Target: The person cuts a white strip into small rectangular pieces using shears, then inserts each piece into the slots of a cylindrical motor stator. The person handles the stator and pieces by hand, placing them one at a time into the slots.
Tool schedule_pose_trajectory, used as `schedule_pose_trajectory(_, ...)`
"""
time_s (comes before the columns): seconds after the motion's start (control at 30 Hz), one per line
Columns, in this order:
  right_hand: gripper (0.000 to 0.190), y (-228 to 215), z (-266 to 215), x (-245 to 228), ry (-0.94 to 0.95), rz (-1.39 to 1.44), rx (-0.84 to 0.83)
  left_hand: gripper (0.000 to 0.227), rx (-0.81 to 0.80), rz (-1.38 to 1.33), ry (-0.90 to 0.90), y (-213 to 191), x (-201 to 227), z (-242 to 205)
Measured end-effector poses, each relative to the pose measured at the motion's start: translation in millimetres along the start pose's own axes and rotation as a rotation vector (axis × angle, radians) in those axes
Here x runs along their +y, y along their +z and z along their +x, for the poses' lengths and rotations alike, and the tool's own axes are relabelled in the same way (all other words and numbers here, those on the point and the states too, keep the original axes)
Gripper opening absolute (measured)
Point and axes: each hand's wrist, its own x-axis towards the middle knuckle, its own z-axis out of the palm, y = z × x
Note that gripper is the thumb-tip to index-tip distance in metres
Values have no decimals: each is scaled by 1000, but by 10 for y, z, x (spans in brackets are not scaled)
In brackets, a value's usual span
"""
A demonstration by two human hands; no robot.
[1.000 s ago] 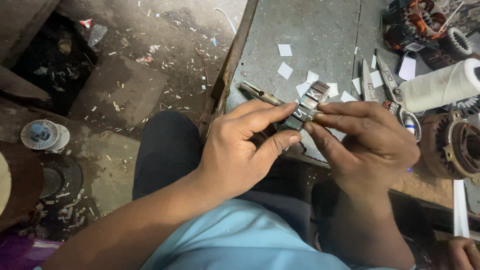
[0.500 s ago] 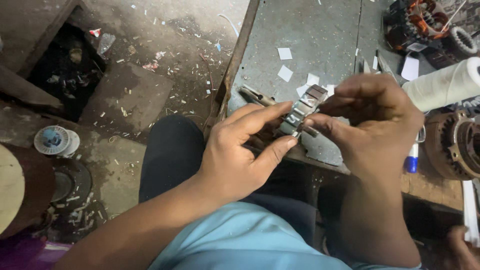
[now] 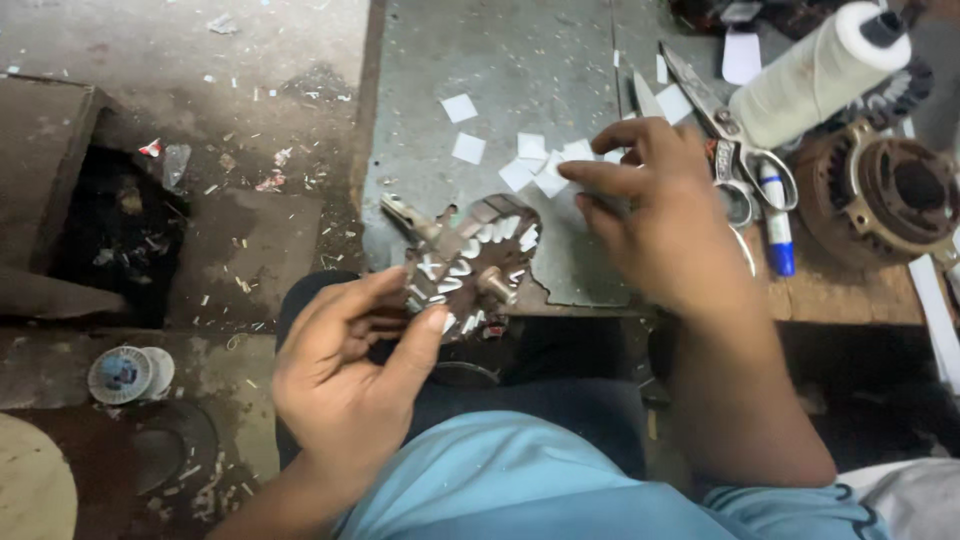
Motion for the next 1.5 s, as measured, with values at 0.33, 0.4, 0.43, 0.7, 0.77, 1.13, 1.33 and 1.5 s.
schedule_pose_trajectory(0.33, 45, -140, -449, -54, -58, 26, -156, 32, -66, 278, 178, 43, 132, 179)
schedule_pose_trajectory(0.4, 43, -168, -590, -6, -114, 92, -129, 33, -84, 338, 292, 83, 211, 258)
schedule_pose_trajectory(0.43, 43, -162, -642, 18, -144, 124, -115, 33, -99, 402, 386, 91, 256, 305)
schedule_pose_trajectory(0.7, 25, -14, -903, -337, 371, 782, 274, 23, -416, 296, 577, 275, 436, 475)
schedule_pose_trajectory(0.77, 25, 38, -902, -462, 405, 916, 300, 23, -428, 292, 528, 280, 462, 456)
schedule_pose_trajectory(1.13, 20, -96, -632, -559, -17, 762, 268, 17, -402, 374, 405, 303, 523, 412)
schedule_pose_trajectory(1.33, 21, -66, -583, -548, -57, 828, 283, 15, -387, 369, 345, 309, 549, 417)
schedule_pose_trajectory(1.5, 14, -78, -550, -566, -10, 971, 263, 19, -358, 306, 331, 333, 606, 458)
